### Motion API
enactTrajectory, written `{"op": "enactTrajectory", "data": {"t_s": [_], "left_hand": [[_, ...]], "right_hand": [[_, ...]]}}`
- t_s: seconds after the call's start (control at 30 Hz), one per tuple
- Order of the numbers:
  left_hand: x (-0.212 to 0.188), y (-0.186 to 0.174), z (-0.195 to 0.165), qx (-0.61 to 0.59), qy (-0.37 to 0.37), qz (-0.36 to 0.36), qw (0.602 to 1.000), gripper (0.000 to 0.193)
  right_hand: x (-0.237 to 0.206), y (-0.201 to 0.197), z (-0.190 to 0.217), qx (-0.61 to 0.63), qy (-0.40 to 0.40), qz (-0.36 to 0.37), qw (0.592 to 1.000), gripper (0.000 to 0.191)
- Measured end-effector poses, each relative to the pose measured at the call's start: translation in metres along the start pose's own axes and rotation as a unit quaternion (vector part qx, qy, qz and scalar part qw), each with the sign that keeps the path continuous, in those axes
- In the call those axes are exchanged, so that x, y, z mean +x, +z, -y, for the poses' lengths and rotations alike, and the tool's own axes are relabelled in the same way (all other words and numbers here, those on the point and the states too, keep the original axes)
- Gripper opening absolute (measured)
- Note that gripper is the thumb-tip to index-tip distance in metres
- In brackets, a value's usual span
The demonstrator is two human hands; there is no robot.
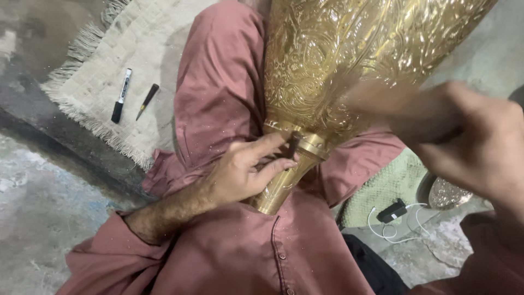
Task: The person sits on the floor and uses a chisel and hammer to engrave a decorative pattern around the neck of a large brass vase. The person repeatedly taps the chisel with the hammer to create small indentations in the metal.
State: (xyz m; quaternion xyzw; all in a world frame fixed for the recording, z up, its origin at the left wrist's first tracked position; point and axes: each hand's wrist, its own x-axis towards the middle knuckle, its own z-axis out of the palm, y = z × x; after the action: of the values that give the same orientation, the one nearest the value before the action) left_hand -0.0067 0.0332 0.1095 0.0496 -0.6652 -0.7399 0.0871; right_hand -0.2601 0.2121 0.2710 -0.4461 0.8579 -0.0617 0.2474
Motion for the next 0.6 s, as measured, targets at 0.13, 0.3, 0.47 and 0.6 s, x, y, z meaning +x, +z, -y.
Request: {"op": "enactTrajectory", "data": {"t_s": [0.13,0.3,0.47,0.6], "left_hand": [[-0.006,0.004,-0.006,0.04,-0.04,-0.015,0.998,0.046],[-0.01,0.012,-0.014,0.07,-0.045,-0.068,0.994,0.039],[-0.013,0.018,-0.016,0.011,-0.028,-0.076,0.997,0.035],[-0.017,0.022,-0.012,0.063,-0.025,-0.08,0.994,0.027]], "right_hand": [[0.011,-0.006,0.016,-0.234,-0.004,0.086,0.968,0.027],[0.029,-0.016,0.043,-0.311,0.061,0.137,0.938,0.025],[0.038,-0.024,0.053,-0.273,0.019,0.129,0.953,0.034],[0.034,-0.025,0.044,-0.354,-0.061,0.13,0.924,0.024]]}}
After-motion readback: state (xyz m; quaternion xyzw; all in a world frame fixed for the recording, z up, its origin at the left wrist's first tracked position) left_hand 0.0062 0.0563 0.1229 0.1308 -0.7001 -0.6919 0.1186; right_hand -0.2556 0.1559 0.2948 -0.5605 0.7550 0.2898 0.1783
